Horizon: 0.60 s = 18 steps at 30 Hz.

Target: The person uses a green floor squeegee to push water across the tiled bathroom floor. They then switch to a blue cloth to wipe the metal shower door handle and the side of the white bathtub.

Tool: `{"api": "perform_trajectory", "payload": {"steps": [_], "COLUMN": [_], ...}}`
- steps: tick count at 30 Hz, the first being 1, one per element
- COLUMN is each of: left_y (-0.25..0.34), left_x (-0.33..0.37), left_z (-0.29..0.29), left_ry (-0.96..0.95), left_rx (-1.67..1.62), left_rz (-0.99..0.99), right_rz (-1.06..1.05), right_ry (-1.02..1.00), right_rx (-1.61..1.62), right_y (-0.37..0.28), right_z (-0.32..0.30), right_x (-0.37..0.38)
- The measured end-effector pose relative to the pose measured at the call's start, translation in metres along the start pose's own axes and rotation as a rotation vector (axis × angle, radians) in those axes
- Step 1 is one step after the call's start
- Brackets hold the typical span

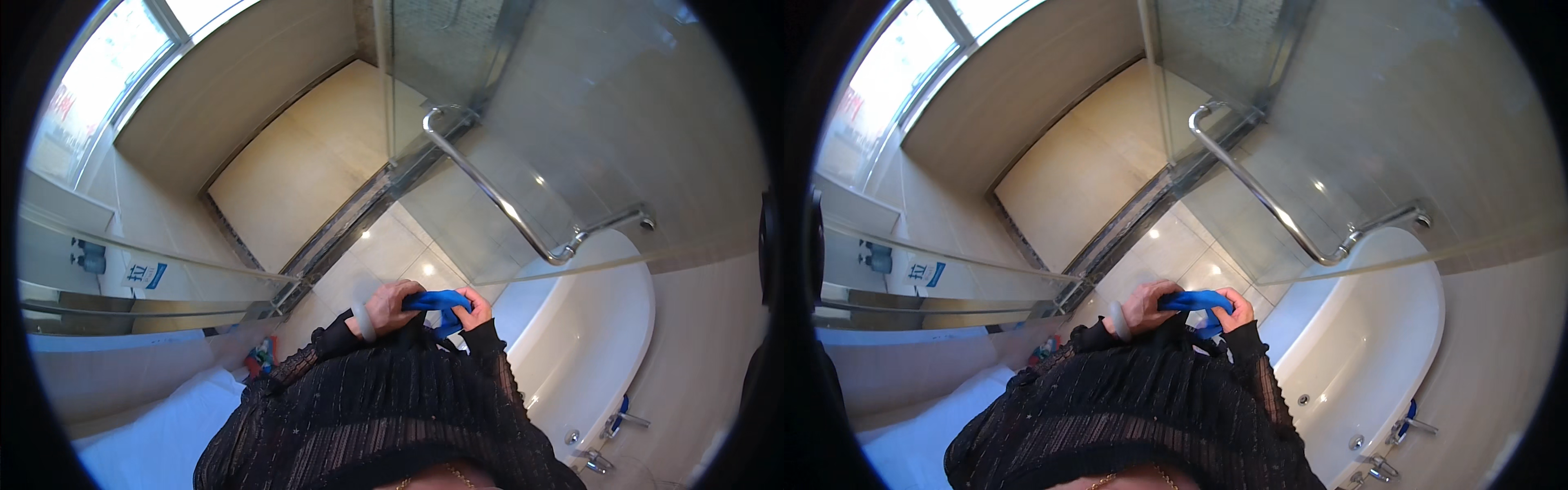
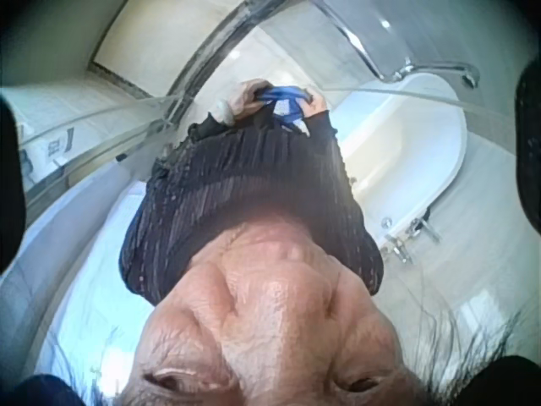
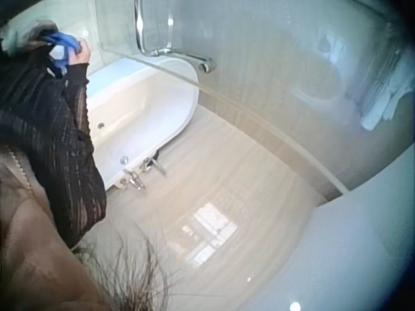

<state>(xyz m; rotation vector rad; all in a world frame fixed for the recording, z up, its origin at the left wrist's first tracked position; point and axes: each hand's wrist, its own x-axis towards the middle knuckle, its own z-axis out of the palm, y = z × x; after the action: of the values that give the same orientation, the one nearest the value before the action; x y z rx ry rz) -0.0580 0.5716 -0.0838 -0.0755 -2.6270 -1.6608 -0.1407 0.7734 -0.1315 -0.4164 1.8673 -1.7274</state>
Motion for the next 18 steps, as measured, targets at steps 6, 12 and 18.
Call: {"api": "perform_trajectory", "payload": {"steps": [6,12,18], "left_y": [-0.013,-0.036,-0.007], "left_x": [-0.002,0.019,0.094], "left_z": [-0.055,-0.061,-0.042], "left_ry": [0.041,0.007,-0.026], "left_rx": [-0.065,-0.421,-0.015], "left_rz": [-0.178,-0.225,0.229], "right_rz": [0.052,0.076,0.04], "right_ry": [-0.244,-0.147,0.262], "right_rx": [0.017,0.555,0.648], "right_y": [-0.026,-0.048,-0.02], "right_z": [0.027,0.059,0.017], "right_x": [0.036,0.049,0.035]}}
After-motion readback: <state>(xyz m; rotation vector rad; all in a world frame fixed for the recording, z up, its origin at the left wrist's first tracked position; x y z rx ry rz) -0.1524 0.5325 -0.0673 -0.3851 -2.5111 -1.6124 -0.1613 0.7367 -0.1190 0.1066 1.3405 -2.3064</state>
